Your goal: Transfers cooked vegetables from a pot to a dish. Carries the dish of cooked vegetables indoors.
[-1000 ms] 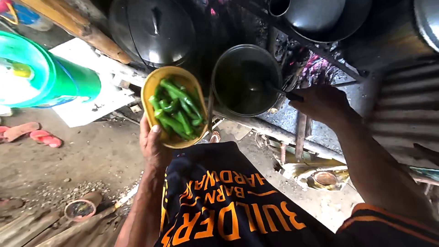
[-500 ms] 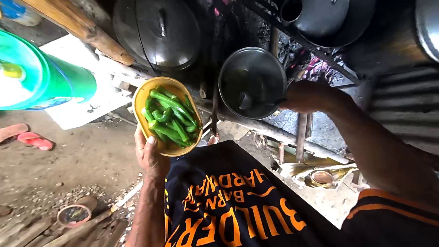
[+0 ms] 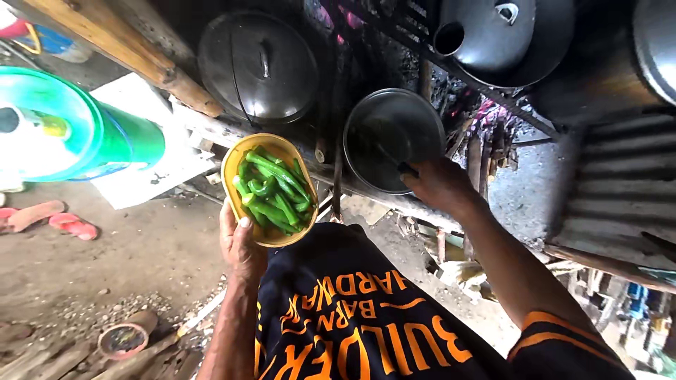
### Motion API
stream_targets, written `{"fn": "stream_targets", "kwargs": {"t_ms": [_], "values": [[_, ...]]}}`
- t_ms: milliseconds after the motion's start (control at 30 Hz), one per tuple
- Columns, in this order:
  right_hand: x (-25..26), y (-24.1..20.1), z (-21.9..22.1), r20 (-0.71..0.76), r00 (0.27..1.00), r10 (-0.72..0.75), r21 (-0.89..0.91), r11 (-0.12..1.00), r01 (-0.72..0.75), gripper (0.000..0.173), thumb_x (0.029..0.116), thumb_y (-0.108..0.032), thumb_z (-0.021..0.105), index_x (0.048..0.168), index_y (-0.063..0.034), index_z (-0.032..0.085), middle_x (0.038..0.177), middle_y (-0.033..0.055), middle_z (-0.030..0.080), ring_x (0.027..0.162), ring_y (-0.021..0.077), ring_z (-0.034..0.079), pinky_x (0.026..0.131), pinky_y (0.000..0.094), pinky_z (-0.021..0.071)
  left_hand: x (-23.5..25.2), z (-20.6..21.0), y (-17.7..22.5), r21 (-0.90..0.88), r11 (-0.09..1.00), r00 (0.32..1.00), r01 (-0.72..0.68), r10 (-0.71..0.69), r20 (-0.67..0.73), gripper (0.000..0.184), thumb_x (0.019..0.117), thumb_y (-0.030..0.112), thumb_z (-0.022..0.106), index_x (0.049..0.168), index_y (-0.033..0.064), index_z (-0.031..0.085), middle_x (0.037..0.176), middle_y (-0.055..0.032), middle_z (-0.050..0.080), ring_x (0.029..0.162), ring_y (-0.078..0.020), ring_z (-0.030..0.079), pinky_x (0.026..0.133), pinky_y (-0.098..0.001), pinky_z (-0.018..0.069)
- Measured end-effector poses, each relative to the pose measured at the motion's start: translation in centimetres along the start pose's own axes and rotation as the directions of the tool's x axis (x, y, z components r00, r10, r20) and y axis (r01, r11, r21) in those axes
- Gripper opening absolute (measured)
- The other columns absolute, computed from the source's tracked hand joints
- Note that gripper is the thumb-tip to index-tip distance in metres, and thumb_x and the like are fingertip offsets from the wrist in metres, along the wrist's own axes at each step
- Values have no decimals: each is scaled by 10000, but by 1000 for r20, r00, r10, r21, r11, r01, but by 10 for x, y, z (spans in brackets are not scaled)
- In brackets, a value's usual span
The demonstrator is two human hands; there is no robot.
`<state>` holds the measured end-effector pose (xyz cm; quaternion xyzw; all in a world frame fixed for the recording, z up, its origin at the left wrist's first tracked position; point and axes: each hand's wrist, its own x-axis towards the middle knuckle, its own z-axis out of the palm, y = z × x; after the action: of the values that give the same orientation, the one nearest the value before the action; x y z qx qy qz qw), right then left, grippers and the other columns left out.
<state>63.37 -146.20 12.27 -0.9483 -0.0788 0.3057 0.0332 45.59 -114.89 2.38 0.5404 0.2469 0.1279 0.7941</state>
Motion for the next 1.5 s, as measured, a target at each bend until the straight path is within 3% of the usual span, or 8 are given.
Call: {"fn": "stream_targets", "kwargs": {"t_ms": [167,400,600,833,1067,1267,1400,1500], "values": [[-20,2,11,92,995,-31,57,998,26,303,1030,-375,586,978,-105,714,798,124,666,796,333,670,685,575,519,-6,9,-8,26,1000,1000,1,-1,-5,693,946,371,621,1544,141,357,1354,-15,615,1185,-148,634,992,-385,560],[-34,43,21,43,995,-87,231,970,75,404,1001,-425,616,1283,-157,726,977,139,744,913,319,702,836,591,537,-15,28,-19,23,1000,1000,11,-11,20,657,965,300,557,1551,106,331,1310,-34,640,1120,-139,667,953,-359,581],[-27,80,36,93,994,-62,655,755,-15,354,994,-260,678,1306,-94,693,761,26,665,526,62,543,509,248,488,-17,46,-27,69,997,999,19,-22,41,585,981,164,467,1552,98,358,1313,-49,645,1087,-127,675,928,-343,582],[-23,85,48,29,995,-100,788,614,39,310,1004,-188,659,1273,-38,695,683,-9,630,496,47,523,475,211,464,-15,59,-24,143,989,995,47,-58,81,554,1000,197,481,1544,134,394,1259,-70,678,1039,-159,700,887,-365,598],[-48,93,18,-60,997,-45,730,679,74,296,1006,-197,655,1268,-69,709,721,7,652,493,56,518,466,220,457,-15,69,-20,161,984,992,82,-97,82,555,1002,175,470,1550,161,388,1226,-73,678,1030,-161,689,876,-372,585],[-91,87,-24,-183,976,-119,570,796,203,387,953,-356,687,1280,-154,724,750,-34,681,526,27,556,497,228,493,-16,75,-23,123,990,987,70,-86,136,577,995,202,501,1558,170,378,1249,-71,669,1048,-172,686,884,-389,591],[-107,53,-34,-263,940,-219,259,922,287,457,963,-479,633,1312,-197,721,874,45,738,725,165,667,686,456,563,-17,71,-26,93,995,986,47,-61,154,595,984,266,521,1558,185,388,1269,-65,661,1073,-166,676,904,-391,585],[-109,27,-18,-470,816,-336,-114,940,321,445,993,-455,569,1303,-181,731,749,122,702,653,332,672,574,557,517,-22,68,-27,62,997,985,36,-46,168,609,972,289,531,1554,179,392,1268,-62,662,1082,-164,673,908,-397,583]]}}
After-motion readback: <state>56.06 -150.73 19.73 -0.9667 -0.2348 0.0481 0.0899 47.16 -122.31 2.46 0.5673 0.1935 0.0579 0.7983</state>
